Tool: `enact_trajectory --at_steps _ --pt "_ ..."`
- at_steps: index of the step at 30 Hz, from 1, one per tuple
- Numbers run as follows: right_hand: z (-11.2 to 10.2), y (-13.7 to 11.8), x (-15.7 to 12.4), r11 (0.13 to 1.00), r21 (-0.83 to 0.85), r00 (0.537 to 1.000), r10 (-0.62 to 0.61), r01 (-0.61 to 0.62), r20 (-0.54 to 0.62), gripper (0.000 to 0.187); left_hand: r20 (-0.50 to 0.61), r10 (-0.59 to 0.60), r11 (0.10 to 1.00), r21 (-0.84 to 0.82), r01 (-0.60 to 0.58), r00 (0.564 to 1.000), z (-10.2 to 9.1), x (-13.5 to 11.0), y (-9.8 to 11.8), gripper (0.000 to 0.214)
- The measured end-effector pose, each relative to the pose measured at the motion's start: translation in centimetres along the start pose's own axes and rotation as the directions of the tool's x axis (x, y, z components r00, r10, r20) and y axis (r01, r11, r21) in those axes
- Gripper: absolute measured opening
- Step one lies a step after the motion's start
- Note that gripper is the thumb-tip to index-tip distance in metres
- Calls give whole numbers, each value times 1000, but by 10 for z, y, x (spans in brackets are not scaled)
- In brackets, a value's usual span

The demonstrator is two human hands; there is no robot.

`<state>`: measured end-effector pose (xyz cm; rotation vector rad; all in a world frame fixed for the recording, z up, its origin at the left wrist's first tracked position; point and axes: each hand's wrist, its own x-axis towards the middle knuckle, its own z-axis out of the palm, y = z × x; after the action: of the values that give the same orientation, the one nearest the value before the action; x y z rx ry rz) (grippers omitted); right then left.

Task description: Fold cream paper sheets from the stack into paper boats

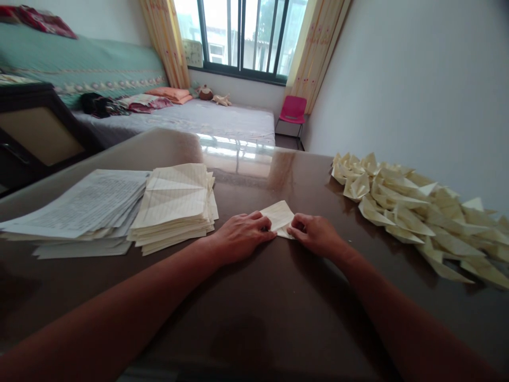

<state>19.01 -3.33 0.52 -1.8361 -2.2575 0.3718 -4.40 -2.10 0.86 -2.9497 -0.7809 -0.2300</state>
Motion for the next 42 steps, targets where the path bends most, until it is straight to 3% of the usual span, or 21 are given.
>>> enact_trajectory --at_steps 5,8,11,13,15,20,24,27,31,36,42 --pt "1 1 1 1000 -14 1000 -2 3 20 19 -23 30 999 -17 -31 999 0 1 2 28" --pt "0 1 -1 999 -43 999 -29 28 -28 17 -3 53 998 -24 -53 999 -1 1 4 27" --pt "-3 -4 -5 980 -65 977 -193 187 -95 21 -1 45 999 -14 -45 999 -1 2 5 27" --pt "-8 -7 -9 942 -59 942 -334 331 -43 20 -3 41 999 -7 -41 999 0 1 5 29" --pt "-16 -10 -13 914 -51 916 -399 401 52 22 -1 39 999 0 -39 999 0 1 5 31" --pt "-35 -12 -26 913 -126 914 -362 387 184 24 4 35 999 23 -35 999 -1 0 4 35" --pt "-33 -20 -30 865 -348 932 -347 362 106 16 -5 39 999 21 -39 999 -2 2 7 33" --pt "-22 -29 -27 844 -404 931 -360 354 65 16 -15 53 998 16 -53 998 -3 4 9 30" --pt "-14 -32 -24 841 -413 932 -358 349 58 17 -65 24 1000 11 -23 998 -3 1 -1 32" --pt "-17 -10 -12 835 -391 907 -421 388 0 11 -81 24 999 50 -20 996 -5 -4 -16 32" --pt "-4 17 11 859 -207 856 -499 469 -134 17 -58 69 992 112 -62 996 -12 -4 -7 30"
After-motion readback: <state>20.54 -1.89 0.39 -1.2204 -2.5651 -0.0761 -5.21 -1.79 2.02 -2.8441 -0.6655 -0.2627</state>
